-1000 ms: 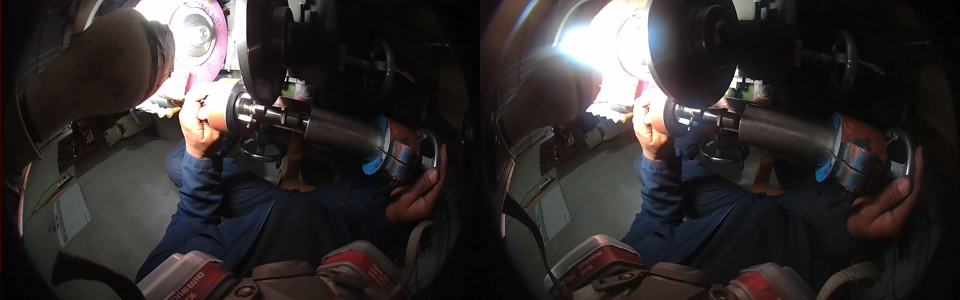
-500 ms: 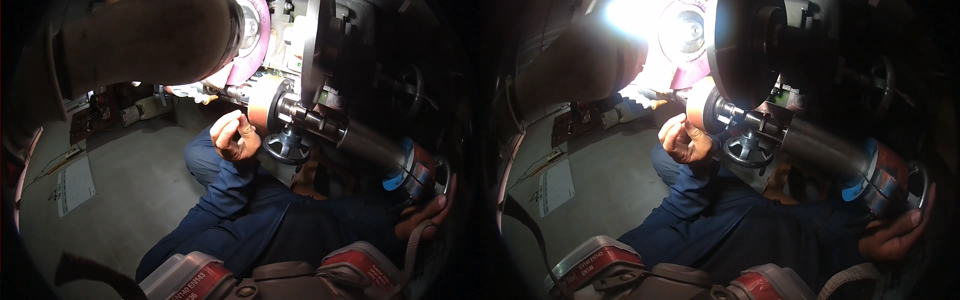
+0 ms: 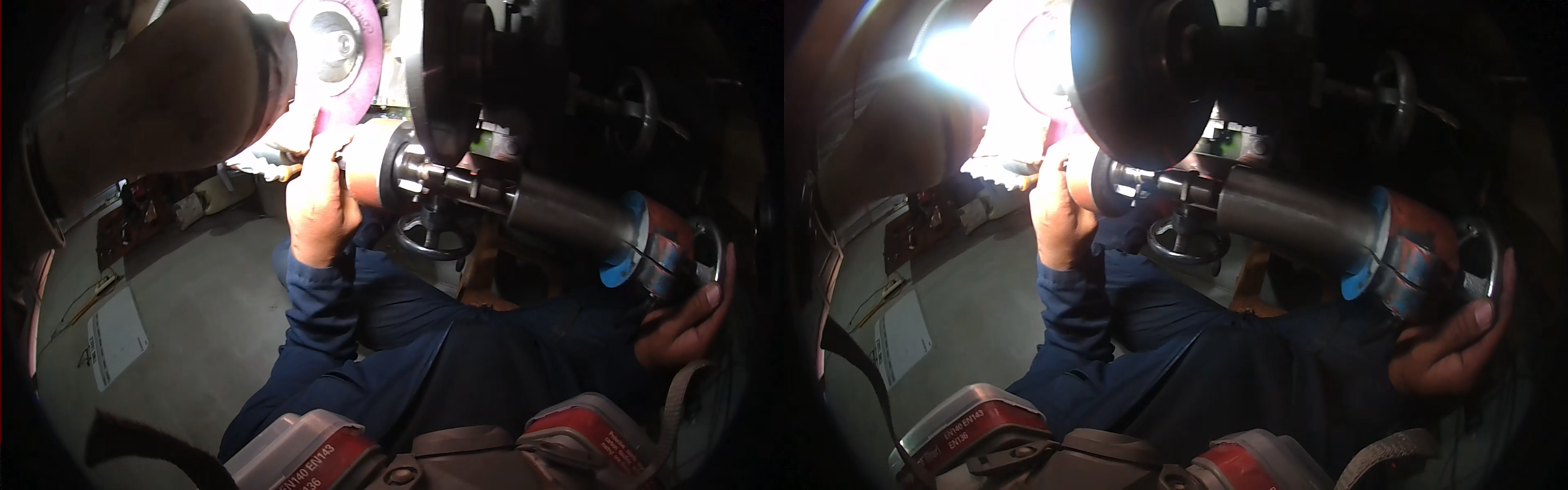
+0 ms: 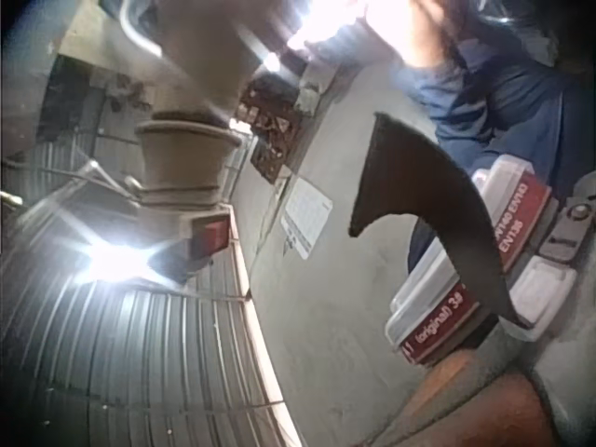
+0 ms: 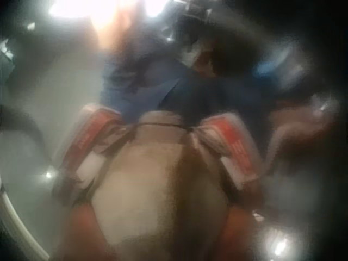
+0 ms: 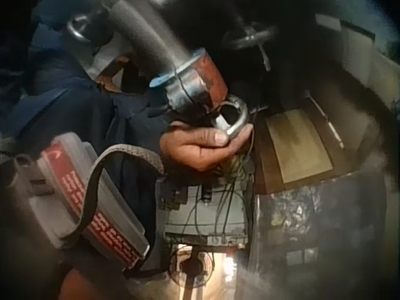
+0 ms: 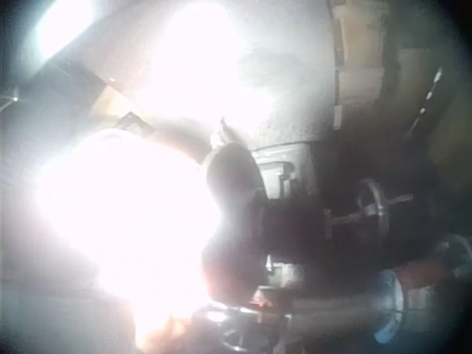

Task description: The person sharpens a metal tool by placing it against a rotating grinding wheel on a lathe-like machine, turning the tool and adjusting its position against the wheel while seated on the floor.

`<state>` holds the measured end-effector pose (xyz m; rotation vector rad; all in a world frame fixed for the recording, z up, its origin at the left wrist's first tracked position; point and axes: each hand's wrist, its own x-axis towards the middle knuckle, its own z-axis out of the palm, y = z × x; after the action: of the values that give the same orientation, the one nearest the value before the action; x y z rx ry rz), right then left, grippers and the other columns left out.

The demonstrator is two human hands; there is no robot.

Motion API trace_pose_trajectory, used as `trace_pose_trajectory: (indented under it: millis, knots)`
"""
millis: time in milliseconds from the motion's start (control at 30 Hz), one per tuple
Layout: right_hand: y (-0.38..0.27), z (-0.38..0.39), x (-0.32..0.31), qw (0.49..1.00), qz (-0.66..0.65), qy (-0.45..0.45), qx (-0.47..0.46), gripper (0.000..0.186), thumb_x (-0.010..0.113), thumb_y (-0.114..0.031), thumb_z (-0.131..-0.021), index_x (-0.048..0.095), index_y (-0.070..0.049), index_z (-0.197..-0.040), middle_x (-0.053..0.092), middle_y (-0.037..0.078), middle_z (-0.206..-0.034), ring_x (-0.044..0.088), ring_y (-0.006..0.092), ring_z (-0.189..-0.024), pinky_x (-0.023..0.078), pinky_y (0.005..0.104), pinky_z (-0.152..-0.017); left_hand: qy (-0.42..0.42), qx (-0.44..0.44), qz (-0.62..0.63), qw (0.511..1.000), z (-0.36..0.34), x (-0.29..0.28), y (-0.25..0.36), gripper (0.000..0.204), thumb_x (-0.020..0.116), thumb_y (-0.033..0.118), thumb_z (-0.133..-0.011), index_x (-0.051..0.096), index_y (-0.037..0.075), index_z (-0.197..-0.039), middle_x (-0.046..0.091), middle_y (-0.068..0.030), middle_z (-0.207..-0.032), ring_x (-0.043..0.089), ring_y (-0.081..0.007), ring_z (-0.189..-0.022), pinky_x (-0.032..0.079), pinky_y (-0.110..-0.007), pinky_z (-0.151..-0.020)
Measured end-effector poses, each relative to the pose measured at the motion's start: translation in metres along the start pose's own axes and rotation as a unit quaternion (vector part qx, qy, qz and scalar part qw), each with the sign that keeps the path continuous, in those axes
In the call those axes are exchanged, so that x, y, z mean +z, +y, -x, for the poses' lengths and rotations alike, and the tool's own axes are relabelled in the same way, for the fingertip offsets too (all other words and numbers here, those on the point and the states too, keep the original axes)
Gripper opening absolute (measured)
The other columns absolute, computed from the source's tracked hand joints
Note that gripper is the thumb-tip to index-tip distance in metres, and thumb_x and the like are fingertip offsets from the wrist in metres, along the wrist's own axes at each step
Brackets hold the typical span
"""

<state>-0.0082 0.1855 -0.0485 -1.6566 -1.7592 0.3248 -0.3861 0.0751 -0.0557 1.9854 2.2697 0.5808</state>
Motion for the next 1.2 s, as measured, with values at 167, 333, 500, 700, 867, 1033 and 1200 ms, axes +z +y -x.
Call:
trace_pose_trajectory:
  millis: [167,333,500,700,867,1033,1200]
  knots:
    - [-0.004,0.004,0.006,0.998,-0.063,0.023,0.012,0.041,0.032,-0.016,-0.109,0.056,0.009,-0.131,0.063,0.020,-0.126,0.064,0.0250,-0.112,0.052,0.0322,-0.094,0.019,-0.010,0.034,0.999,-0.001,0.007,0.004,0.035,0.066,-0.005,-0.076,0.059,-0.003,-0.110,0.066,-0.0177,-0.111,0.068,-0.0354,-0.096,0.054,-0.035,-0.084]
    - [-0.004,0.001,0.005,0.999,-0.047,0.022,-0.015,0.043,0.032,-0.019,-0.110,0.055,0.012,-0.128,0.063,0.023,-0.122,0.066,0.0262,-0.108,0.056,0.0323,-0.089,0.036,-0.005,0.062,0.997,-0.001,0.013,-0.001,0.035,0.072,-0.001,-0.075,0.060,-0.003,-0.107,0.066,-0.0181,-0.111,0.068,-0.0351,-0.095,0.054,-0.035,-0.083]
    - [-0.003,0.000,0.005,0.998,-0.049,0.021,-0.019,0.042,0.031,-0.017,-0.110,0.055,0.012,-0.128,0.063,0.022,-0.123,0.065,0.0268,-0.110,0.055,0.0330,-0.092,0.048,-0.001,0.067,0.997,0.000,0.014,-0.002,0.038,0.075,0.003,-0.074,0.060,-0.003,-0.108,0.066,-0.0177,-0.110,0.069,-0.0345,-0.095,0.055,-0.035,-0.083]
    - [-0.002,-0.002,0.008,0.997,-0.026,0.033,-0.059,0.042,0.032,-0.018,-0.110,0.055,0.010,-0.130,0.065,0.020,-0.121,0.068,0.0206,-0.097,0.056,0.0264,-0.077,0.058,0.032,0.021,0.998,0.006,0.019,0.008,0.048,0.074,-0.001,-0.081,0.054,-0.004,-0.124,0.066,-0.0169,-0.116,0.069,-0.0229,-0.095,0.053,-0.032,-0.086]
    - [-0.007,0.000,-0.001,0.999,-0.026,0.023,0.029,0.040,0.033,-0.016,-0.109,0.057,0.009,-0.129,0.065,0.020,-0.124,0.065,0.0258,-0.112,0.050,0.0341,-0.097,0.344,0.011,0.042,0.938,0.038,0.058,0.018,0.049,0.069,-0.008,-0.082,0.045,0.001,-0.124,0.054,-0.0216,-0.128,0.064,-0.0241,-0.102,0.055,-0.027,-0.074]
    - [0.013,-0.010,-0.006,0.983,0.057,0.044,-0.167,0.043,0.031,-0.022,-0.110,0.058,0.007,-0.129,0.067,0.018,-0.117,0.068,0.0168,-0.087,0.054,0.0237,-0.067,0.291,-0.048,0.065,0.953,0.094,0.062,0.025,0.041,0.077,-0.002,-0.082,0.053,0.008,-0.113,0.062,-0.0170,-0.117,0.066,-0.0209,-0.087,0.052,-0.022,-0.065]
    - [0.005,-0.001,-0.014,0.998,-0.005,-0.043,0.052,0.044,0.029,-0.020,-0.110,0.058,0.008,-0.129,0.066,0.020,-0.120,0.066,0.0243,-0.108,0.055,0.0315,-0.090,0.221,-0.112,0.061,0.967,0.119,0.056,0.017,0.031,0.077,-0.001,-0.082,0.058,0.007,-0.106,0.069,-0.0133,-0.107,0.065,-0.0149,-0.076,0.053,-0.023,-0.061]
